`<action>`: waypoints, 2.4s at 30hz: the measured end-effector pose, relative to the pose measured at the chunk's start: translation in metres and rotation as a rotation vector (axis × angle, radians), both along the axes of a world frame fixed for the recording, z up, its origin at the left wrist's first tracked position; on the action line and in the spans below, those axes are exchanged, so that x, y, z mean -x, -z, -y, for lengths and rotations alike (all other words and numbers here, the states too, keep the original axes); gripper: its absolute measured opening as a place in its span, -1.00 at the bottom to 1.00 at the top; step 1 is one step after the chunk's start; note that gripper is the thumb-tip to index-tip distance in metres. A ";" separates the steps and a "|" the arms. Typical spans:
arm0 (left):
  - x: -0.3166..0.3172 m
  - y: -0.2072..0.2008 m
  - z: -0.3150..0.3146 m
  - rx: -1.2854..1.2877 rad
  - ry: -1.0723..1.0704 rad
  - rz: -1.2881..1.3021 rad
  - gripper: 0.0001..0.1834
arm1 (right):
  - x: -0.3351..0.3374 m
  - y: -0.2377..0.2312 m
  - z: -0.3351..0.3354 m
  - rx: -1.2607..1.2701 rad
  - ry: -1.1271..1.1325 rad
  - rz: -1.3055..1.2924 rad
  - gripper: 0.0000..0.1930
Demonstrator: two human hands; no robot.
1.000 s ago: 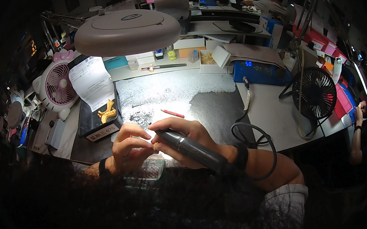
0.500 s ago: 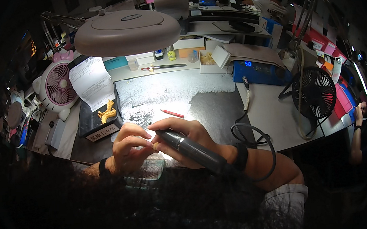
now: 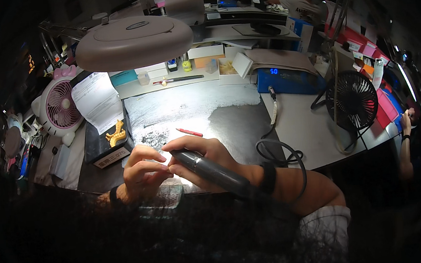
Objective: Grinding and refining a dental model using a rotary tool.
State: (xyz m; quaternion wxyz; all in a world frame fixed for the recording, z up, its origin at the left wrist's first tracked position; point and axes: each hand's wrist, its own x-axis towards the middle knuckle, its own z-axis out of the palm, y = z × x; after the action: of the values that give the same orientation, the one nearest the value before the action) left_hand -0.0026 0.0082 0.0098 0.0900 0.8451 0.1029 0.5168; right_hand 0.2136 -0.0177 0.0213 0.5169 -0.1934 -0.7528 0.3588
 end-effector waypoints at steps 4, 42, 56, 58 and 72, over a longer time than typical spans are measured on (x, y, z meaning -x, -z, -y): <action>0.002 0.000 0.000 0.014 -0.005 -0.005 -0.69 | 0.000 -0.002 -0.002 -0.062 0.015 0.044 -0.64; 0.004 0.001 -0.002 0.098 0.039 0.002 -0.71 | 0.002 0.001 0.004 0.046 0.074 0.046 -0.63; 0.004 -0.001 -0.002 0.066 0.028 -0.020 -0.69 | 0.004 0.002 0.005 -0.017 0.097 0.055 -0.65; 0.000 -0.001 -0.002 0.072 0.033 -0.004 -0.70 | 0.003 -0.001 0.009 0.029 0.108 0.033 -0.66; 0.001 0.000 0.000 0.106 0.022 0.004 -0.70 | 0.006 0.002 0.008 -0.087 0.178 0.071 -0.67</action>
State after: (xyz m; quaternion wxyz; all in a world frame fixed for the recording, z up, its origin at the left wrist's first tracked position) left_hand -0.0032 0.0085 0.0097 0.1407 0.8393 0.1206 0.5111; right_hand 0.2072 -0.0260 0.0196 0.5277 -0.2495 -0.7653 0.2713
